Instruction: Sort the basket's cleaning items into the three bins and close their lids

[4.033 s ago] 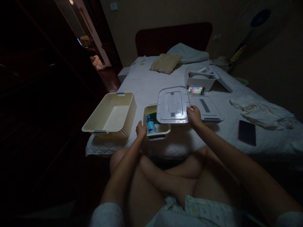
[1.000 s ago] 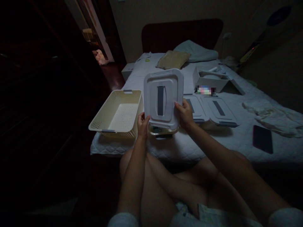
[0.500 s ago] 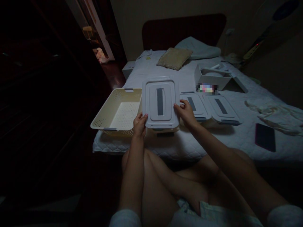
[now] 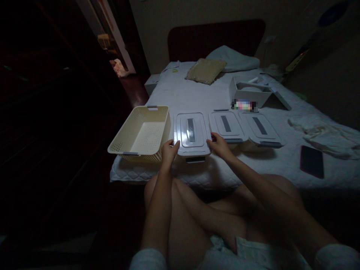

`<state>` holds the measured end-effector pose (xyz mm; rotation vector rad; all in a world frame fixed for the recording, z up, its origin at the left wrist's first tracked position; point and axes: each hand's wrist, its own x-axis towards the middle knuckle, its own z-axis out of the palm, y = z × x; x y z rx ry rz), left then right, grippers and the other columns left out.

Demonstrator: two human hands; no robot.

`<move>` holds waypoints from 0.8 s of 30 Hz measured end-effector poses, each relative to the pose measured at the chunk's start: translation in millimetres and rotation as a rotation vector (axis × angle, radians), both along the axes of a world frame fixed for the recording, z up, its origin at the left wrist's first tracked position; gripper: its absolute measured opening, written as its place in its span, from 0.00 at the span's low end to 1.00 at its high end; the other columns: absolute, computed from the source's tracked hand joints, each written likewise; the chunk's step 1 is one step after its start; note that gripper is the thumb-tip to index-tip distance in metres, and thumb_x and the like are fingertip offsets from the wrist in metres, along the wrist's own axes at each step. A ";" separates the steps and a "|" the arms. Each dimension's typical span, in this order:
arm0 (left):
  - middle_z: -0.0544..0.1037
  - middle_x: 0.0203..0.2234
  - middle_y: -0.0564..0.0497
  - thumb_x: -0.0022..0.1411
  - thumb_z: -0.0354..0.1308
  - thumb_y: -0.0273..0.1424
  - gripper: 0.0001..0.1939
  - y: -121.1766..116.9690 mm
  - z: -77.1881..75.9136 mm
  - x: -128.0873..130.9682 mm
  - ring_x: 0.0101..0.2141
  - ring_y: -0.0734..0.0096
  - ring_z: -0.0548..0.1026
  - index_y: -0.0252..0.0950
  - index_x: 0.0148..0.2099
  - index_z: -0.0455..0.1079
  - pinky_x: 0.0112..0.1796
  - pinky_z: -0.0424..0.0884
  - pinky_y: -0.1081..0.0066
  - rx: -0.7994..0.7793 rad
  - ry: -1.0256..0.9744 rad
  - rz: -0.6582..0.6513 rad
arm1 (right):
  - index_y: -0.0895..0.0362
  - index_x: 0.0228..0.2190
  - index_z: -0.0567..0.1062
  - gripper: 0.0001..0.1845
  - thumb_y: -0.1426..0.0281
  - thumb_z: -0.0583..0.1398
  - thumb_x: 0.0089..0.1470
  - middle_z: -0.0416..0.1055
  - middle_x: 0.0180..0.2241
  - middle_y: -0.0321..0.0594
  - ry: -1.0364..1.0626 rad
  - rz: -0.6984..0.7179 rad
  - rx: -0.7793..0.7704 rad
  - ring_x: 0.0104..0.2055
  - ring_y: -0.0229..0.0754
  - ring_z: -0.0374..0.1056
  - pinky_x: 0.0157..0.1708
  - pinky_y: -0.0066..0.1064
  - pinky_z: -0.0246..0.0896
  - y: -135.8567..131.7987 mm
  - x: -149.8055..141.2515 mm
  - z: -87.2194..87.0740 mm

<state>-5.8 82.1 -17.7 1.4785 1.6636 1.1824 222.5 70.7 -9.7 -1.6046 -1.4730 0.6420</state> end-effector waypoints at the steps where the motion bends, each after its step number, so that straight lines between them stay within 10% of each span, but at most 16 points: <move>1: 0.71 0.22 0.53 0.50 0.56 0.40 0.15 -0.3 -1.0 -0.6 0.27 0.71 0.70 0.32 0.31 0.71 0.29 0.65 0.73 -0.003 0.090 -0.003 | 0.61 0.40 0.70 0.20 0.66 0.56 0.44 0.70 0.35 0.46 -0.042 0.019 0.000 0.34 0.43 0.65 0.39 0.37 0.61 -1.2 0.9 -2.7; 11: 0.73 0.35 0.40 0.57 0.50 0.41 0.18 -7.3 -1.4 13.2 0.38 0.62 0.72 0.31 0.37 0.73 0.38 0.65 0.68 -0.054 0.634 -0.052 | 0.62 0.36 0.72 0.14 0.73 0.53 0.45 0.68 0.36 0.49 -0.300 0.040 0.107 0.42 0.48 0.64 0.45 0.40 0.59 1.0 10.4 -28.2; 24: 0.76 0.31 0.44 0.59 0.50 0.32 0.13 3.9 -14.5 7.4 0.25 0.71 0.74 0.30 0.40 0.70 0.29 0.70 0.71 -0.273 0.189 -0.043 | 0.60 0.38 0.72 0.14 0.74 0.50 0.52 0.70 0.38 0.49 -0.365 0.110 0.245 0.44 0.48 0.65 0.47 0.42 0.60 6.9 8.3 -32.8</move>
